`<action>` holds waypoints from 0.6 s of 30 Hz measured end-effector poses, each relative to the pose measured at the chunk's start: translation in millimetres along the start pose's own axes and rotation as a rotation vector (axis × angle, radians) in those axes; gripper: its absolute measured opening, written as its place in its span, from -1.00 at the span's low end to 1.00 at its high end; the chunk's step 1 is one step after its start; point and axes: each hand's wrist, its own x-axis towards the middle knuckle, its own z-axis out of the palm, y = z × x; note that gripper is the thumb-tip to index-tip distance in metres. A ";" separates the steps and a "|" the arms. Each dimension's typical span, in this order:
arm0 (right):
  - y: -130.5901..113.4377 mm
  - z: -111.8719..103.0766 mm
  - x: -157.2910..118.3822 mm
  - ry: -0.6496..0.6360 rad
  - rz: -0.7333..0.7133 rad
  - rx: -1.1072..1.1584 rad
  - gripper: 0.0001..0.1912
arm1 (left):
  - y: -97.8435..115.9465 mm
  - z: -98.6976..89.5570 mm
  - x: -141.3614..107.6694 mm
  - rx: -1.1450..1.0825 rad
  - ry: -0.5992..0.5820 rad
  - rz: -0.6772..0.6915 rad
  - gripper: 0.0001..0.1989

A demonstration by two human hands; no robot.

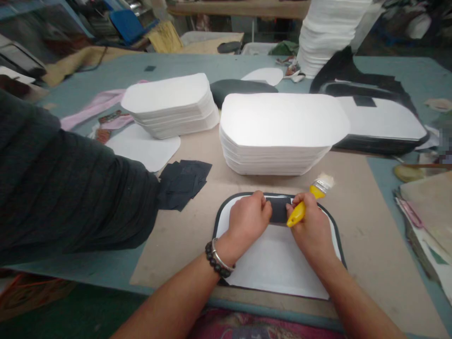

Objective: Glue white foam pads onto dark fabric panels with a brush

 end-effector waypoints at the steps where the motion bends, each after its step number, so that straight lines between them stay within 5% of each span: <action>1: 0.7 3.1 3.1 0.001 0.003 -0.047 -0.87 | 1.7 0.3 4.2 0.055 0.007 -0.004 -0.82; 10: 4.8 16.6 4.3 -0.030 -0.050 -0.365 -0.92 | 5.3 3.2 10.4 0.329 -0.011 0.026 -0.86; 18: 6.1 10.6 3.1 0.043 -0.064 -0.371 -0.87 | -0.6 5.2 2.0 0.421 0.083 0.258 -0.89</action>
